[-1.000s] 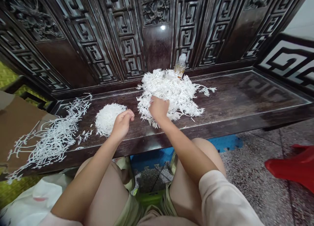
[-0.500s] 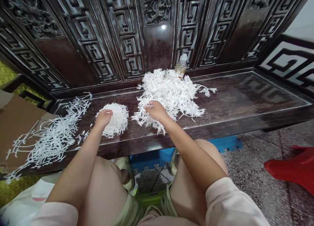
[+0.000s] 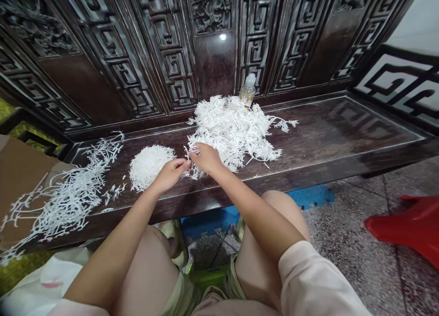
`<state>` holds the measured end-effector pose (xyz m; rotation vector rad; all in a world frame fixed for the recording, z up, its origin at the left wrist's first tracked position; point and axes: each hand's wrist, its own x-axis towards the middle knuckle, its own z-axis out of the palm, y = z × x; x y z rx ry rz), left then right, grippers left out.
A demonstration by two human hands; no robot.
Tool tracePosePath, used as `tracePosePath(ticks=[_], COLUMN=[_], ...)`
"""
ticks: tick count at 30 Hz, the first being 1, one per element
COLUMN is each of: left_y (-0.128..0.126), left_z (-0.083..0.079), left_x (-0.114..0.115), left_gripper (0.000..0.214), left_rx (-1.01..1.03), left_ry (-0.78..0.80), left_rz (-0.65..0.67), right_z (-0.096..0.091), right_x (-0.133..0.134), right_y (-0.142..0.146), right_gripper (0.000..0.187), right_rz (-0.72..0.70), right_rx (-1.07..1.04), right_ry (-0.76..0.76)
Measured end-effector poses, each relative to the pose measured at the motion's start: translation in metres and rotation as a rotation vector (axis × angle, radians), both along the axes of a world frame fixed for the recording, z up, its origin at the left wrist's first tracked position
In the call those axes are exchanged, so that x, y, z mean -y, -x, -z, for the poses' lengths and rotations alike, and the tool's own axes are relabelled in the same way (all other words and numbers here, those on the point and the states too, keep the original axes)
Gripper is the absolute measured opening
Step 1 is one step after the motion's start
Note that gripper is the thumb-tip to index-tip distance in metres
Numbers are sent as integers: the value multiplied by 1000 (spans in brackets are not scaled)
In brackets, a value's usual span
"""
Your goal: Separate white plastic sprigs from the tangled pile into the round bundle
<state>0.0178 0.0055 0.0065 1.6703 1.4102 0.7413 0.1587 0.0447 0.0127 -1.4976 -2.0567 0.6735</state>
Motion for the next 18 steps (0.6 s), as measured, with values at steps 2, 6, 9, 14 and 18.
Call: tracePosePath(ticks=[2,6,9,14,18], left_y=[0,-1,-9,-20,-23], left_z=[0,-3,-5,0,-1], left_x=[2,5,9,7,11], left_gripper=[38,36,35,35,35], left_rx=[-34,-57,-55,-86,-66], left_ry=[-13,-112,-242,-346,-384], left_rz=[-2,-29,-47,-82,-109], right_z=[-2,-4,-2,4,8], right_x=[0,-5,-11,-13,-15], right_y=[-1,-4,-5,3,7], right_gripper=[19,14,13,13,14], right_rz=[24,178,256,344,351], right_rx=[31,94,88,84,55], right_ry=[-14,-44,-23,-21,-47])
